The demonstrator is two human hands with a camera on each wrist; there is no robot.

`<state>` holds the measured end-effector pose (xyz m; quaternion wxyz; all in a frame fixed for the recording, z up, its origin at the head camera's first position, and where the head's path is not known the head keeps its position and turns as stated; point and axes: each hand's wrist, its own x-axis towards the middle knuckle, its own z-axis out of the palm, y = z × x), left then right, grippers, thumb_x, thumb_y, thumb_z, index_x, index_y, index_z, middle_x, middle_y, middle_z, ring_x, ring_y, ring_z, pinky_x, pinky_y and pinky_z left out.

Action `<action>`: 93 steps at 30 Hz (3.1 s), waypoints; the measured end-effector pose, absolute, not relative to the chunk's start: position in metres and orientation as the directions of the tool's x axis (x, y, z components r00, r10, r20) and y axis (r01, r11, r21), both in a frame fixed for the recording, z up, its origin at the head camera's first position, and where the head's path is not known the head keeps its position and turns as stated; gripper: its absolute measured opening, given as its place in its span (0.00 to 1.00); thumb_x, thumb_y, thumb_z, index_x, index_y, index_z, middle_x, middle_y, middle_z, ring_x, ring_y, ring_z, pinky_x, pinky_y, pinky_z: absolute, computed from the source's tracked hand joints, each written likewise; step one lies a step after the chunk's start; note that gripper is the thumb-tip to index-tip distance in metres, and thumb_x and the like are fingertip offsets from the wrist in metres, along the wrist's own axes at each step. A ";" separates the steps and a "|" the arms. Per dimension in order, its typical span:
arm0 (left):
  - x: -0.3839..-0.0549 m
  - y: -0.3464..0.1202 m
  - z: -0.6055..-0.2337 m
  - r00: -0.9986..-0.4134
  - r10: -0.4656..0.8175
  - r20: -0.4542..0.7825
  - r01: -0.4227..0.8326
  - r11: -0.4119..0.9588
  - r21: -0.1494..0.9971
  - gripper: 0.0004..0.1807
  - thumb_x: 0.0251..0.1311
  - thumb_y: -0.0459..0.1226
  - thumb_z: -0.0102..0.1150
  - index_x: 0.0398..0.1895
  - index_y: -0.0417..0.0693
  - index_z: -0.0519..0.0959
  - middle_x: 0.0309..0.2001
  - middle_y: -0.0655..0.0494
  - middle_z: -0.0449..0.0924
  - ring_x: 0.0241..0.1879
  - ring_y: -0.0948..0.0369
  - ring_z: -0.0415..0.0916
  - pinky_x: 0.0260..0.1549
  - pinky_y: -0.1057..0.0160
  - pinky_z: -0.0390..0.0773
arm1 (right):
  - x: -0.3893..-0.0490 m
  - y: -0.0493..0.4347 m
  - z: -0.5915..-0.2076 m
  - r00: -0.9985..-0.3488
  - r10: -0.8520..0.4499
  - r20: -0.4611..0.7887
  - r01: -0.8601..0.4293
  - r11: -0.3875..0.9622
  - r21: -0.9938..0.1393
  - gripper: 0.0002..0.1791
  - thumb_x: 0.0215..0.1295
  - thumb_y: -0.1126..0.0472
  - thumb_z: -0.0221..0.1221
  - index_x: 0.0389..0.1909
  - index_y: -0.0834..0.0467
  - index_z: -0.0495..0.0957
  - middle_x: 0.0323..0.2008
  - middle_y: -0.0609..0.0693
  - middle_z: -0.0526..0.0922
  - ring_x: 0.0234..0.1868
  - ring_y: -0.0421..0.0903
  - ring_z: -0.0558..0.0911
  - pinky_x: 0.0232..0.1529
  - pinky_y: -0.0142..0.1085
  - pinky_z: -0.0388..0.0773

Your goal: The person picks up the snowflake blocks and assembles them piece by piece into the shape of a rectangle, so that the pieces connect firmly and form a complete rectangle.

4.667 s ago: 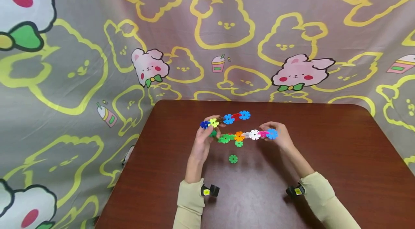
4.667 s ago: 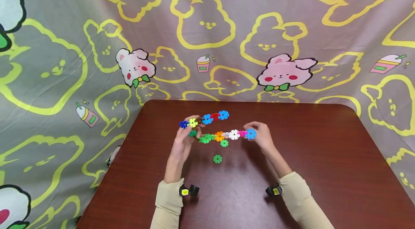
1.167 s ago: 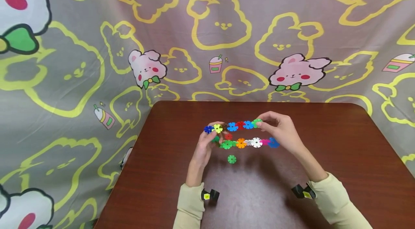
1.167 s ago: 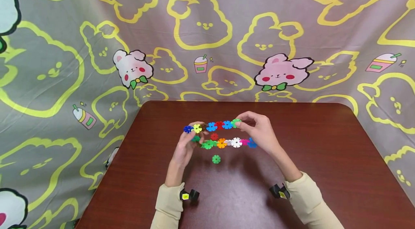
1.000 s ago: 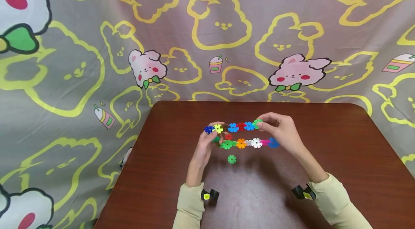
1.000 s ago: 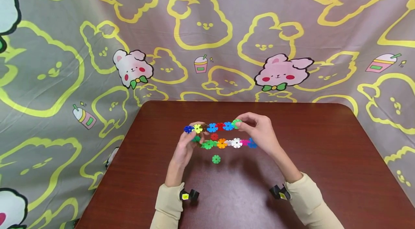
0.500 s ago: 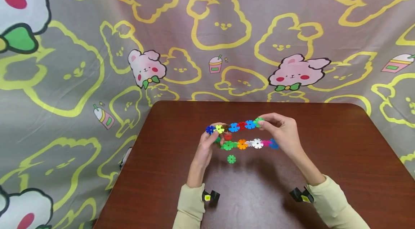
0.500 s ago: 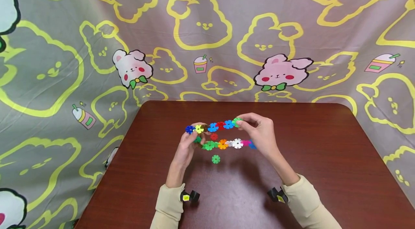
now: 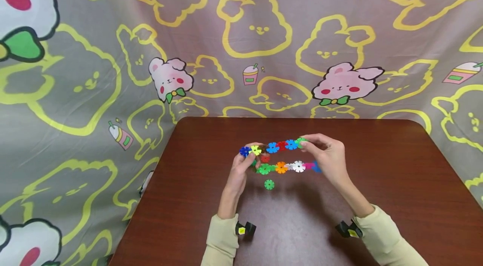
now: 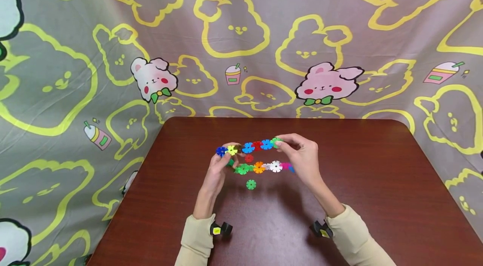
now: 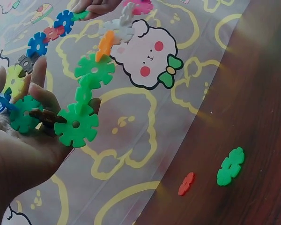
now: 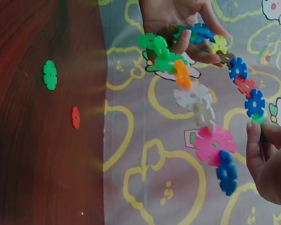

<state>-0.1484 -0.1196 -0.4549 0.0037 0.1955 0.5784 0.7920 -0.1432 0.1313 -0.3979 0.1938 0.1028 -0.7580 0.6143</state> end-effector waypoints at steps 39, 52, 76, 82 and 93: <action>-0.137 -0.133 -0.470 -0.924 0.260 0.281 0.199 -0.301 0.932 0.22 0.77 0.42 0.49 0.63 0.34 0.73 0.43 0.56 0.85 0.31 0.59 0.71 0.35 0.65 0.73 | -0.136 0.124 -0.410 -0.926 0.070 0.372 -0.351 0.211 -0.912 0.06 0.64 0.67 0.71 0.41 0.61 0.89 0.32 0.56 0.89 0.31 0.44 0.88 0.24 0.30 0.74; -0.116 -0.148 -0.514 -0.926 0.328 0.188 0.116 -0.228 0.967 0.21 0.78 0.36 0.47 0.62 0.24 0.71 0.41 0.56 0.85 0.30 0.57 0.69 0.36 0.64 0.72 | -0.116 0.112 -0.461 -0.943 0.096 0.318 -0.287 0.245 -0.926 0.05 0.61 0.70 0.72 0.38 0.62 0.89 0.31 0.56 0.89 0.30 0.40 0.86 0.29 0.26 0.78; -0.115 -0.144 -0.525 -0.933 0.324 0.158 0.083 -0.233 0.969 0.22 0.78 0.36 0.48 0.62 0.23 0.70 0.41 0.60 0.86 0.29 0.58 0.67 0.33 0.67 0.72 | -0.097 0.103 -0.449 -0.952 0.140 0.273 -0.242 0.203 -0.949 0.03 0.60 0.77 0.68 0.35 0.70 0.86 0.30 0.64 0.87 0.28 0.46 0.86 0.30 0.28 0.79; -0.115 -0.142 -0.526 -0.934 0.316 0.167 0.090 -0.243 0.966 0.21 0.78 0.36 0.48 0.62 0.23 0.71 0.41 0.49 0.86 0.27 0.59 0.68 0.33 0.67 0.71 | -0.098 0.102 -0.454 -0.949 0.159 0.274 -0.251 0.151 -0.956 0.04 0.60 0.78 0.67 0.35 0.71 0.86 0.32 0.66 0.87 0.29 0.46 0.86 0.32 0.27 0.79; -0.115 -0.140 -0.527 -0.933 0.318 0.169 0.083 -0.266 0.960 0.23 0.78 0.37 0.49 0.61 0.21 0.70 0.43 0.40 0.85 0.27 0.59 0.67 0.32 0.68 0.71 | -0.098 0.106 -0.458 -0.958 0.135 0.253 -0.228 0.177 -0.958 0.03 0.60 0.78 0.68 0.34 0.71 0.86 0.29 0.64 0.87 0.27 0.37 0.84 0.30 0.26 0.78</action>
